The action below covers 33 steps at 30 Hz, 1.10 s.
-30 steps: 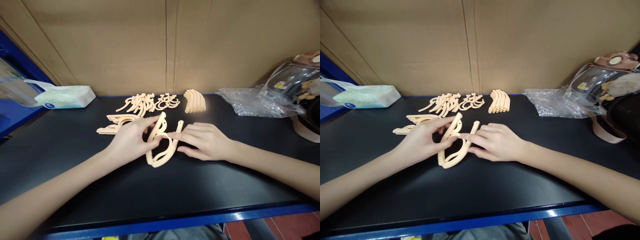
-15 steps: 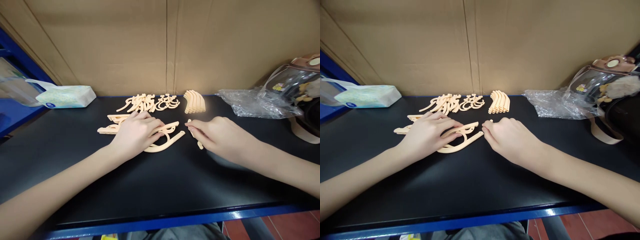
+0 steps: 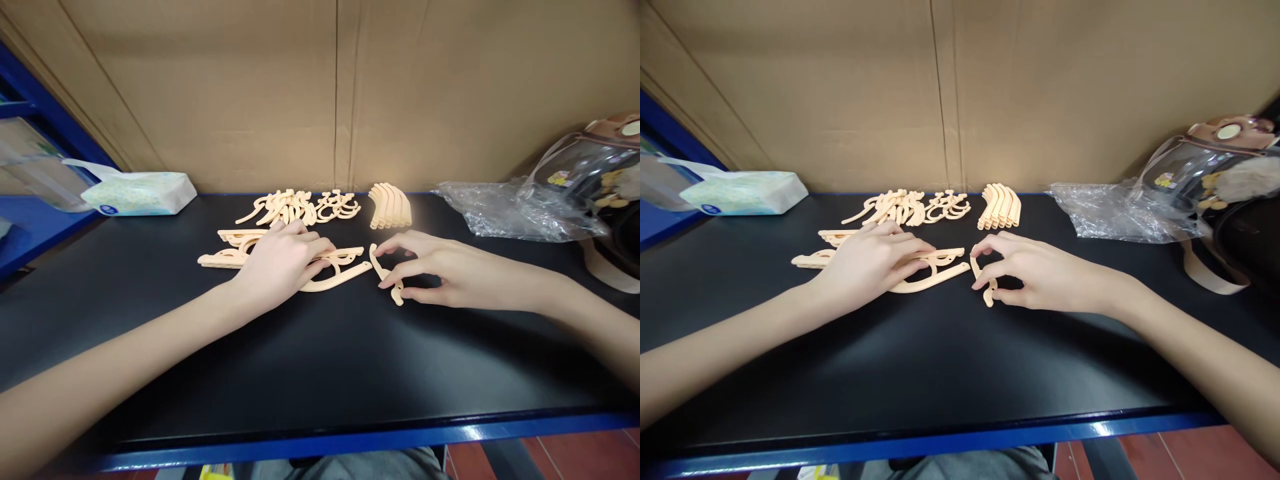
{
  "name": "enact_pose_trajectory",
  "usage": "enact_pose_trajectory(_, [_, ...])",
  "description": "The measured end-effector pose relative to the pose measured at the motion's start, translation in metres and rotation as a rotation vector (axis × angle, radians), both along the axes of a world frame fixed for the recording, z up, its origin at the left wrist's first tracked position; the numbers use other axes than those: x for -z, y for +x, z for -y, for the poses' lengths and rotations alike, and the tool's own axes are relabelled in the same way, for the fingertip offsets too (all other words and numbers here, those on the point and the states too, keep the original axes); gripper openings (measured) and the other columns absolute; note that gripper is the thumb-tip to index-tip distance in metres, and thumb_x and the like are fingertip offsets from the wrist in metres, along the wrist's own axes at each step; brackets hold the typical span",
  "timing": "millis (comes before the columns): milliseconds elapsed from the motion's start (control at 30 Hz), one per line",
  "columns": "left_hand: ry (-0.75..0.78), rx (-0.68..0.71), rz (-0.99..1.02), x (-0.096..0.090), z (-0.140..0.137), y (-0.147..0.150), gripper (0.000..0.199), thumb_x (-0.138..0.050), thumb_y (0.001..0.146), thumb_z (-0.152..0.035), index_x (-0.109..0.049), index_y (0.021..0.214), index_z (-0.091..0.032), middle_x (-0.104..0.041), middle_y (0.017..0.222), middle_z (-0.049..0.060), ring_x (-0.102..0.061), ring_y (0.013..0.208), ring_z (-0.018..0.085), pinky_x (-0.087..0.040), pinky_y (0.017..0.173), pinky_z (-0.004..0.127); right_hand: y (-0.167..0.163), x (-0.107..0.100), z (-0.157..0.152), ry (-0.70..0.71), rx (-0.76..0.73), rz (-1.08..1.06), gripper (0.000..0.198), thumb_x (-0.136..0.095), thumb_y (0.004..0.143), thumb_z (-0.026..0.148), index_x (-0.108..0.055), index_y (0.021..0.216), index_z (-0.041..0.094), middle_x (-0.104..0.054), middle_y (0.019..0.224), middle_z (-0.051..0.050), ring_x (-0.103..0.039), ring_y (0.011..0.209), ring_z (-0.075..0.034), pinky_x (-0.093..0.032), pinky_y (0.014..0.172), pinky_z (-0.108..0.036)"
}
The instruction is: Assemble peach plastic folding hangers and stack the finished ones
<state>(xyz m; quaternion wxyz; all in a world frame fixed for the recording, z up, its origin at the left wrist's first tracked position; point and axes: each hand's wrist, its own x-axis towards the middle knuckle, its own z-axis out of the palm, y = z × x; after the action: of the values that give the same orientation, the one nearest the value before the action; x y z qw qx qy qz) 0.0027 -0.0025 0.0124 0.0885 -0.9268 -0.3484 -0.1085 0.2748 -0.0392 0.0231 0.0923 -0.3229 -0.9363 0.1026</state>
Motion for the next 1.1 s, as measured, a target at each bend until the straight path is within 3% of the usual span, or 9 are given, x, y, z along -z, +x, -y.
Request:
enact_pose_trajectory(133, [0.009, -0.017, -0.028, -0.003, 0.001, 0.002, 0.022, -0.051, 0.094, -0.030, -0.070, 0.099, -0.020, -0.071, 0.082, 0.004, -0.051, 0.083, 0.023, -0.038, 0.077, 0.034, -0.003, 0.005, 0.002, 0.056, 0.009, -0.002, 0.017, -0.054, 0.092, 0.035, -0.071, 0.093, 0.031, -0.055, 0.127, -0.003, -0.052, 0.117, -0.020, -0.043, 0.098, -0.039])
enact_pose_trajectory(333, [0.050, -0.030, -0.077, -0.003, 0.002, 0.005, 0.022, -0.050, 0.094, -0.026, -0.070, 0.099, -0.019, -0.071, 0.089, 0.004, -0.053, 0.088, 0.024, -0.041, 0.078, 0.037, -0.011, 0.010, 0.004, 0.109, 0.088, -0.058, 0.015, -0.059, 0.087, 0.033, -0.067, 0.078, 0.024, -0.065, 0.114, -0.003, -0.054, 0.116, -0.022, -0.039, 0.099, -0.041])
enact_pose_trajectory(500, [0.097, 0.006, -0.056, 0.000, 0.010, 0.011, 0.027, -0.044, 0.094, -0.016, -0.066, 0.109, -0.014, -0.067, 0.099, 0.008, -0.054, 0.095, 0.024, -0.045, 0.081, 0.037, -0.013, 0.012, 0.001, 0.110, 0.137, -0.160, 0.007, -0.058, 0.087, 0.028, -0.062, 0.087, 0.022, -0.069, 0.092, 0.000, -0.061, 0.104, -0.019, -0.029, 0.106, -0.041])
enact_pose_trajectory(633, [0.027, 0.076, -0.026, 0.005, 0.023, 0.017, 0.027, -0.044, 0.095, -0.021, -0.065, 0.108, -0.013, -0.064, 0.105, 0.009, -0.054, 0.096, 0.024, -0.046, 0.082, 0.038, -0.012, 0.012, 0.000, 0.100, 0.211, -0.227, 0.013, -0.055, 0.090, 0.031, -0.059, 0.083, 0.021, -0.062, 0.079, 0.000, -0.058, 0.079, -0.015, -0.041, 0.085, -0.033])
enact_pose_trajectory(767, [0.012, 0.083, 0.030, 0.010, 0.029, 0.016, 0.027, -0.045, 0.094, -0.025, -0.063, 0.112, -0.014, -0.064, 0.110, 0.009, -0.054, 0.101, 0.026, -0.046, 0.081, 0.040, -0.012, 0.013, 0.000, 0.073, 0.269, -0.225, 0.023, -0.045, 0.096, 0.037, -0.058, 0.088, 0.020, -0.057, 0.080, -0.001, -0.053, 0.068, -0.013, -0.039, 0.064, -0.027])
enact_pose_trajectory(967, [-0.137, 0.187, 0.109, 0.007, 0.027, 0.007, 0.023, -0.046, 0.096, -0.027, -0.065, 0.108, -0.024, -0.063, 0.115, 0.002, -0.053, 0.107, 0.021, -0.042, 0.084, 0.036, -0.012, 0.016, -0.002, 0.025, 0.354, -0.144, 0.037, -0.027, 0.101, 0.040, -0.057, 0.094, 0.020, -0.062, 0.082, -0.002, -0.058, 0.070, -0.015, -0.041, 0.066, -0.029])
enact_pose_trajectory(1100, [-0.159, 0.208, 0.150, 0.004, 0.025, 0.005, 0.024, -0.044, 0.097, -0.026, -0.062, 0.113, -0.023, -0.065, 0.113, 0.001, -0.053, 0.108, 0.019, -0.040, 0.091, 0.036, -0.010, 0.018, -0.004, -0.025, 0.419, -0.090, 0.041, -0.023, 0.100, 0.044, -0.056, 0.098, 0.021, -0.065, 0.083, -0.003, -0.062, 0.073, -0.018, -0.042, 0.065, -0.030])
